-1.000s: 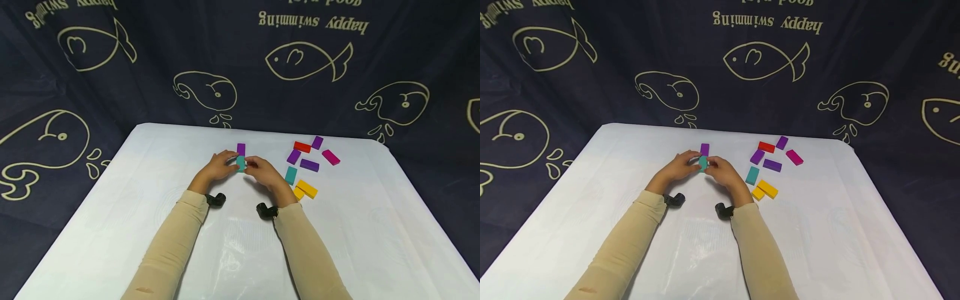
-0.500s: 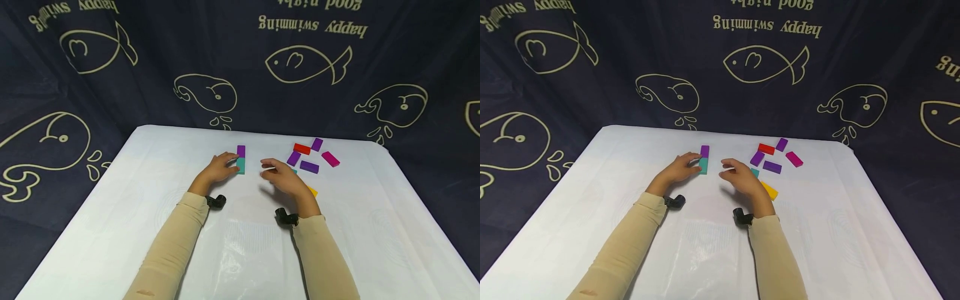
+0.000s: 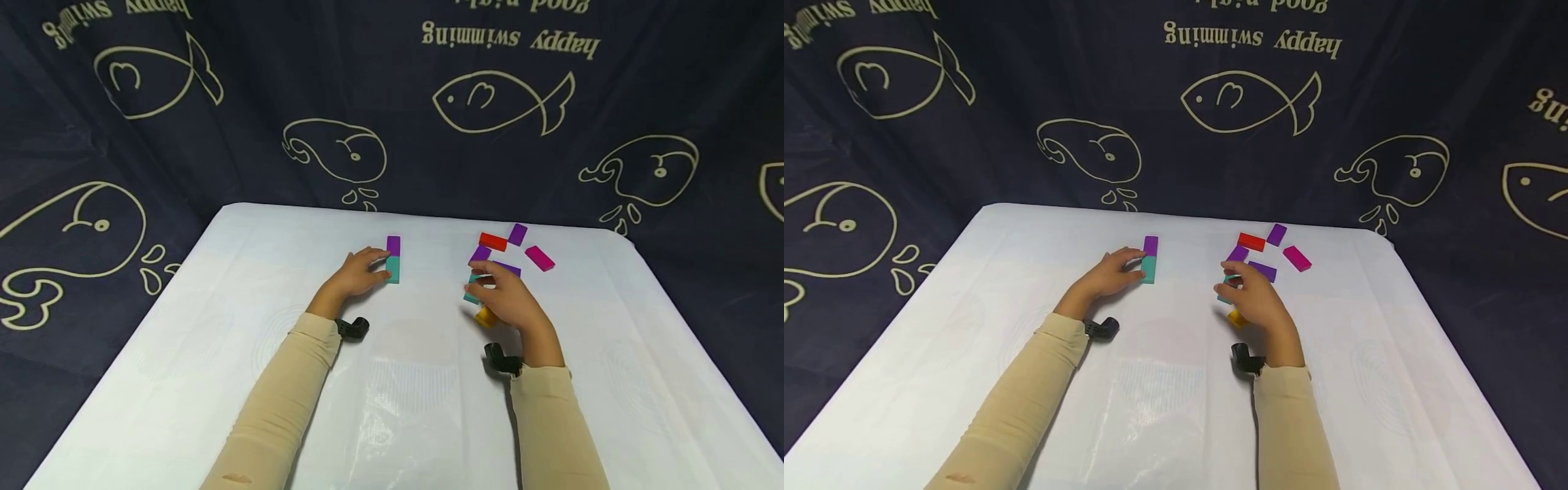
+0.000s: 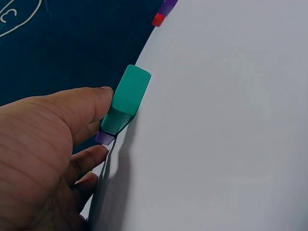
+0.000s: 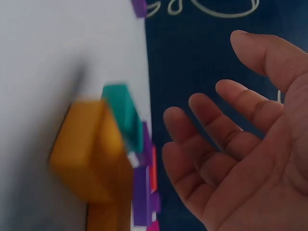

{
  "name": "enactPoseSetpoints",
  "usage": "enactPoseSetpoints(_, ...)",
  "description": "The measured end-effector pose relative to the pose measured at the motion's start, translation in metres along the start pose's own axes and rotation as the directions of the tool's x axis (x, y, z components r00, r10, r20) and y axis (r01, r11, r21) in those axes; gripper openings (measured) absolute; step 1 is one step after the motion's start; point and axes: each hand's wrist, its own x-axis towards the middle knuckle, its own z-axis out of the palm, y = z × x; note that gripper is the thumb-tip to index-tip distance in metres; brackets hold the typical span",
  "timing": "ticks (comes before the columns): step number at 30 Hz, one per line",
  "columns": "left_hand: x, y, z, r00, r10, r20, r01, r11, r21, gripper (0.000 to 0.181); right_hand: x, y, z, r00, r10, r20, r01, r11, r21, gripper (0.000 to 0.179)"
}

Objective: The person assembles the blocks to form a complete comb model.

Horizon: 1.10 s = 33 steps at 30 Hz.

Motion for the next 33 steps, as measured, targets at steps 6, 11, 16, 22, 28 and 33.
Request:
enactPoseSetpoints(6,0.001,-0.001,0.001,1.000,0.000,0.000,0.000,1.000,0.008,0.054,0.002,0.016,-0.004,0.997,0.075,-0.001,-0.075,0.997,-0.003,0.060)
enactPoseSetpoints(11,0.000,-0.001,0.001,1.000,-0.002,-0.003,0.002,1.000,0.006,0.054,0.007,0.026,0.001,0.996,0.093,0.011,-0.093,0.996,-0.014,0.064)
enactPoseSetpoints(16,0.000,0.000,0.000,1.000,-0.005,0.001,0.005,1.000,0.002,0.055,0.012,0.031,0.006,0.994,0.111,0.015,-0.111,0.993,-0.036,0.070)
enactPoseSetpoints(22,-0.001,0.002,-0.002,1.000,-0.003,-0.001,0.003,1.000,-0.001,0.055,0.015,0.033,0.007,0.988,0.152,0.017,-0.151,0.987,-0.057,0.071)
enactPoseSetpoints(28,-0.002,0.002,-0.002,1.000,-0.003,-0.002,0.003,1.000,-0.005,0.054,0.017,0.033,0.007,0.985,0.170,0.023,-0.168,0.983,-0.075,0.072)
enactPoseSetpoints(33,-0.002,0.001,-0.001,1.000,0.006,-0.007,-0.006,1.000,-0.003,0.054,0.017,0.034,0.008,0.984,0.174,0.026,-0.171,0.981,-0.088,0.073)
